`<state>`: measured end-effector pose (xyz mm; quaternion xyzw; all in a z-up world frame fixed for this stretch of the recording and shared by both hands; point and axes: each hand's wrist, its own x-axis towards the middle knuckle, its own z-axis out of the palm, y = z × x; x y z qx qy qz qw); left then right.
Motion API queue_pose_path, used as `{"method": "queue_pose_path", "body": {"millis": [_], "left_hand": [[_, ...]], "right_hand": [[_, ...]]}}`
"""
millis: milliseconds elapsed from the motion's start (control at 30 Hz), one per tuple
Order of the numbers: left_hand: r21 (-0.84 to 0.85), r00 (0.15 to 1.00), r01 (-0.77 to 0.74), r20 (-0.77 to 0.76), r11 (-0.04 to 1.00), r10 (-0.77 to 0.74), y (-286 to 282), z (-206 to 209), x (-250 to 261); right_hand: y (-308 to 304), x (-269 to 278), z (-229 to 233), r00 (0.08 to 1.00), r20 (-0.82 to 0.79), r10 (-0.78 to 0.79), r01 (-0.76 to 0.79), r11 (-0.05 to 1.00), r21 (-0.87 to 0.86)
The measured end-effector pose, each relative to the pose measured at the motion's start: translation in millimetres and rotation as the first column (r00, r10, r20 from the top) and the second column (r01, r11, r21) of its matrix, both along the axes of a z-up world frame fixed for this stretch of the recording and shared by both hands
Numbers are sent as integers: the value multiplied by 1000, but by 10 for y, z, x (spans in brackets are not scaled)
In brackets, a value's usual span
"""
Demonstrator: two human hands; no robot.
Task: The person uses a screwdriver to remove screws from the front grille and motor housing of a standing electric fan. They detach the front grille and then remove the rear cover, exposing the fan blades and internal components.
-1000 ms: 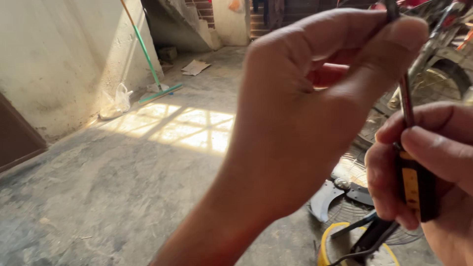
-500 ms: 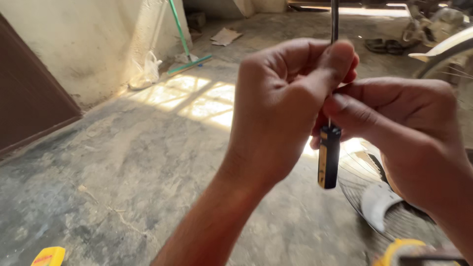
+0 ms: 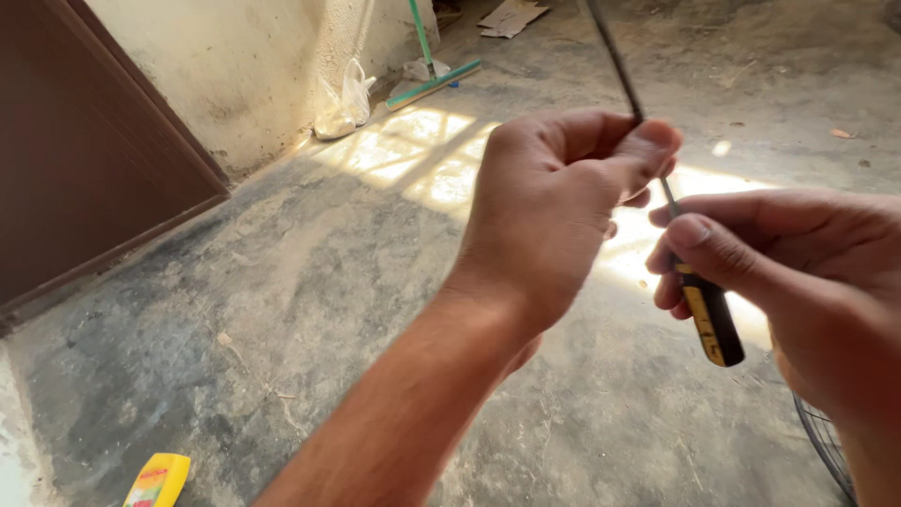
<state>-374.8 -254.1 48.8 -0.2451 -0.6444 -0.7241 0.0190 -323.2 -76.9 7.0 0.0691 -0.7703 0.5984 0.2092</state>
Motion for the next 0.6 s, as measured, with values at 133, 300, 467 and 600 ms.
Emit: {"method": "queue_pose_path", "body": {"millis": [133,300,467,600], "left_hand": [[-184,983,-5,180,983,39,-12,172,-254],[-216,975,71,220,974,-22,38,165,-595],[-60,962,240,152,969,-229,267,164,-906],[-80,917,396,79,915,-390,521,35,-1211]], "right_hand": [[136,-293,-64,997,1,75,-75,997,-25],[162,-633,-187,975,-2,223,-221,962,-159],[248,-775,-7,989,40,141,-138,988,-64],[352,-762,31,975,127,-181,175,983,55]]}}
